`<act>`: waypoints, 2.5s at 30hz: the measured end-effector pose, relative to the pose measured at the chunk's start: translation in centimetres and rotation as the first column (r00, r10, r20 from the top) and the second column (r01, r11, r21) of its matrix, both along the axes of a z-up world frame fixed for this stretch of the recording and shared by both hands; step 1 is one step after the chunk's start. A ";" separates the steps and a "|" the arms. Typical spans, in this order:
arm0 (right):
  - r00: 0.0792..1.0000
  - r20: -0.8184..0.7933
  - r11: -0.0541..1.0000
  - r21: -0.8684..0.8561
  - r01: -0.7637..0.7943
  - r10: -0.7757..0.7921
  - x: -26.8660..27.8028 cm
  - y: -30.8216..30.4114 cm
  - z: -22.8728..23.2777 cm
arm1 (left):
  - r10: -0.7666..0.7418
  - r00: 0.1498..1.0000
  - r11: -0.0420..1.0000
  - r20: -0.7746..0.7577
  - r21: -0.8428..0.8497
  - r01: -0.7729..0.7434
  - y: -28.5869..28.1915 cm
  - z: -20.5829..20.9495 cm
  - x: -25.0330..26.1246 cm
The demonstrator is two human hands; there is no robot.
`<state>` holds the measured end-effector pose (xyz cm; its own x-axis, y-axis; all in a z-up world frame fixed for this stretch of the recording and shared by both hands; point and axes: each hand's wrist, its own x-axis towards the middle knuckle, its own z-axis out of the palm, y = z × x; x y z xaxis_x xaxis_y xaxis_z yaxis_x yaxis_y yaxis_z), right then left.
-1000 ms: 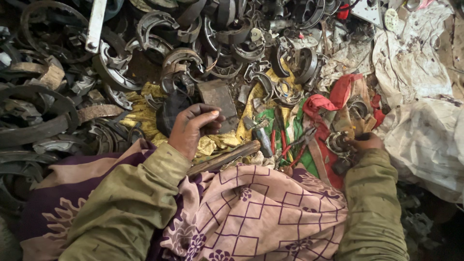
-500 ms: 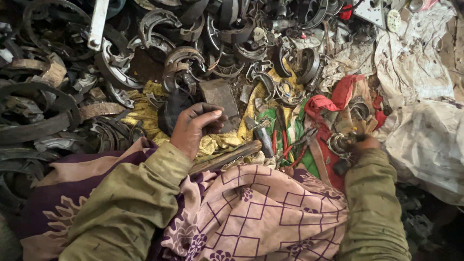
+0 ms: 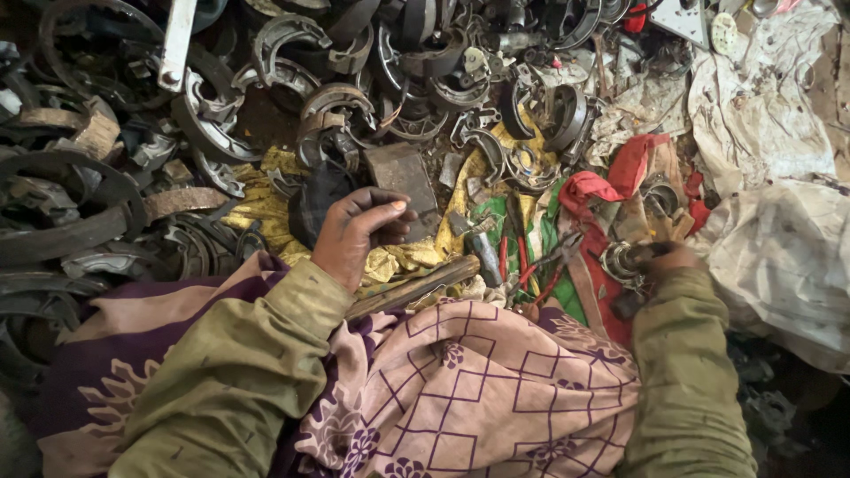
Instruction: The person sits on the floor and uses a hammer and metal block to strike and shape small metal components. They repeatedly pick up parts, position them on the block, and hammer them, then place the pieces back into a pile of scrap metal.
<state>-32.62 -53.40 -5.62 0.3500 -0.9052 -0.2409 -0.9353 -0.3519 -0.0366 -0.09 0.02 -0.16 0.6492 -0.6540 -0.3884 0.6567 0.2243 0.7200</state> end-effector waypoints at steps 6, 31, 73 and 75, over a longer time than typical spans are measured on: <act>0.994 0.043 0.988 0.125 0.093 -0.099 0.5 0.6 0.1 | -0.004 1.000 1.000 0.012 -0.002 0.004 0.0 -0.1 0.0; 0.965 0.240 0.989 0.129 0.073 -0.102 1.0 2.5 0.2 | 0.001 1.000 1.000 0.011 -0.014 -0.001 0.0 0.3 0.0; 0.353 0.683 -0.028 0.438 -0.898 -0.640 0.8 49.6 21.3 | 0.154 0.781 0.979 0.605 -0.200 -0.038 13.8 22.5 -26.5; 0.309 0.698 -0.071 0.348 -0.935 -0.646 -0.1 49.1 21.6 | 0.154 0.703 0.983 0.694 -0.176 -0.041 13.5 23.1 -27.3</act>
